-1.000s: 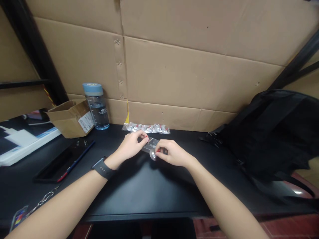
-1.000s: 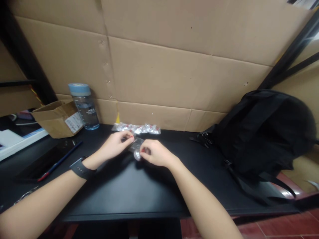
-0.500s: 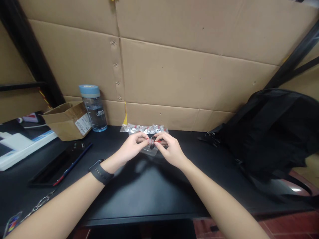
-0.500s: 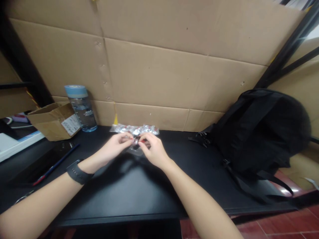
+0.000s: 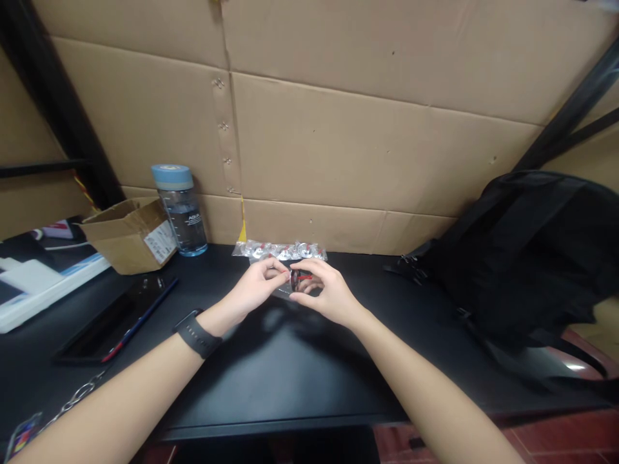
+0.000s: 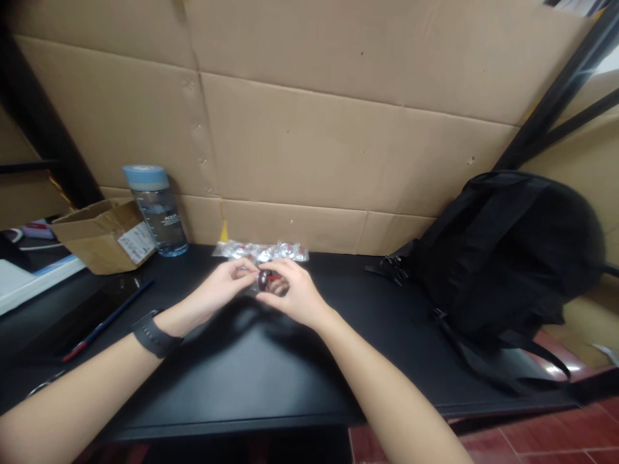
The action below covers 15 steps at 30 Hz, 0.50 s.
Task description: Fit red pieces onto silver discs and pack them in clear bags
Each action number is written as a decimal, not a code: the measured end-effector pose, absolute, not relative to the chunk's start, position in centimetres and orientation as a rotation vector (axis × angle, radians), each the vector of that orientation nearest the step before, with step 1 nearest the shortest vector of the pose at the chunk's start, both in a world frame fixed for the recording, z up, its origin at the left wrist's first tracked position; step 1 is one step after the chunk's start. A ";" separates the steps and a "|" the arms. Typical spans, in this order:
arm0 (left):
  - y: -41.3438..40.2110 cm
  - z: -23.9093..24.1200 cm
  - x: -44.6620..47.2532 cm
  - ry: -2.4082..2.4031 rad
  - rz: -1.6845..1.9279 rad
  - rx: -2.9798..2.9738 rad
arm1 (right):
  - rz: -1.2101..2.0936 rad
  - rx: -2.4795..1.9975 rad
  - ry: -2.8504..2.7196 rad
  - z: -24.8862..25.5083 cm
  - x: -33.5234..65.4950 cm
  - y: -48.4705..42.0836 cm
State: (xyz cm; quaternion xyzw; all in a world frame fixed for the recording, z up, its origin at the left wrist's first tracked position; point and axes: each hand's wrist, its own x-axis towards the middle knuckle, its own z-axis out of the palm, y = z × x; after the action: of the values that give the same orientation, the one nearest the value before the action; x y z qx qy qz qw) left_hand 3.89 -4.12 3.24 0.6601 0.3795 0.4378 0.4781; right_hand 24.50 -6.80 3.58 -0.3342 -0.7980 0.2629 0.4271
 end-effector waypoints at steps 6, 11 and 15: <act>-3.8 3.3 3.3 0.963 0.997 1.866 | 0.555 -0.908 -2.056 3.8 24.8 -6.6; -3.4 2.8 1.7 1.182 0.710 2.522 | 0.409 -0.980 -2.165 4.1 25.4 -6.4; -3.4 2.3 1.4 1.058 0.481 2.698 | 0.364 -1.022 -2.238 3.7 25.9 -6.0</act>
State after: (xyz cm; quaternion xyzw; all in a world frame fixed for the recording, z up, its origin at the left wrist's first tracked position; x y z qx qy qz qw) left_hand 1.37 -3.40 2.29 0.9137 0.3582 0.1629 0.1019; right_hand 25.91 -6.04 3.65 -0.3892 -0.8520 0.1387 0.3216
